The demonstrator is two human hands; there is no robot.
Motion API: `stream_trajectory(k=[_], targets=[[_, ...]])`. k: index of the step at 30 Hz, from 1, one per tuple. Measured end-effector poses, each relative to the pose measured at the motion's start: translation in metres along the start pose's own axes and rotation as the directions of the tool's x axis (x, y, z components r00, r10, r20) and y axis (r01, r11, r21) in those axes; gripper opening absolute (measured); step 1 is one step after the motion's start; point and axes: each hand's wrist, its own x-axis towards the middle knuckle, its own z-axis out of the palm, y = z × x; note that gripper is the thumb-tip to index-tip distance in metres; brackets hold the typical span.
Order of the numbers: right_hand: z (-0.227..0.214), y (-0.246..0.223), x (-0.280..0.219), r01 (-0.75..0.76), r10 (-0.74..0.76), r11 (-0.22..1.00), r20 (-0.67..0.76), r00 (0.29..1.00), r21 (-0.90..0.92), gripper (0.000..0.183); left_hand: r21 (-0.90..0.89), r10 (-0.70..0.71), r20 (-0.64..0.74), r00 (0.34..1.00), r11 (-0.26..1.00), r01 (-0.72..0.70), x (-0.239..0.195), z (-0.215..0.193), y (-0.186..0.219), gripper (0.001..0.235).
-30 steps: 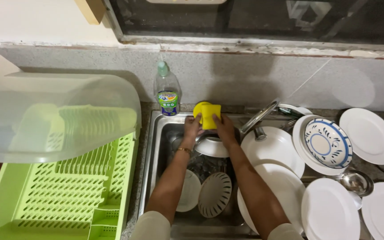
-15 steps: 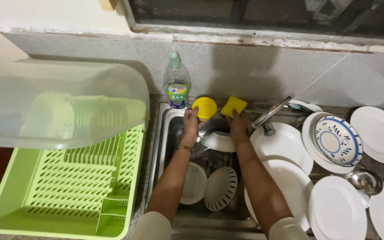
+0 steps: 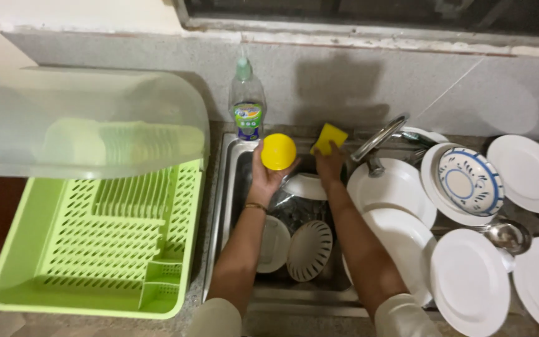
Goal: The person washes various dishes in a kitchen sink using a yellow sponge and running water. They scrub and rinse a small cup, a patterned plate, a white plate, and a bowl, placing the cleaned items into a green dish rack. The person also washes several pieces of cutlery, including spoons and forks, before setting them aside.
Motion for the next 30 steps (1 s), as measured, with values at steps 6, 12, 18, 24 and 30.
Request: stream_trajectory(k=[6, 12, 18, 24, 30], targets=[[-0.015, -0.039, -0.048, 0.324, -0.331, 0.941, -0.069, 0.941, -0.100, 0.041, 0.051, -0.004, 0.064, 0.998, 0.999, 0.001, -0.003, -0.015, -0.004, 0.060], [-0.018, -0.016, -0.051, 0.551, -0.629, 0.748, -0.133, 0.766, -0.369, 0.025, 0.022, -0.030, 0.003, 1.000, 0.999, 0.030, -0.006, -0.013, -0.008, 0.054], [-0.027, -0.031, -0.080, 0.713, -0.786, 0.572, -0.022, 0.618, -0.406, 0.019, 0.194, -0.032, -0.065, 0.997, 0.980, 0.044, 0.022, -0.041, -0.033, 0.066], [-0.028, -0.082, -0.142, 0.878, -0.830, 0.456, 0.285, 0.479, -0.147, 0.074, 0.304, -0.051, -0.101, 0.994, 0.949, 0.080, 0.030, -0.053, -0.042, 0.071], [-0.030, -0.082, -0.139, 0.907, -0.798, 0.187, 0.481, 0.364, -0.377, 0.064, 0.293, -0.106, -0.008, 0.994, 0.950, 0.104, 0.053, -0.092, -0.047, 0.070]])
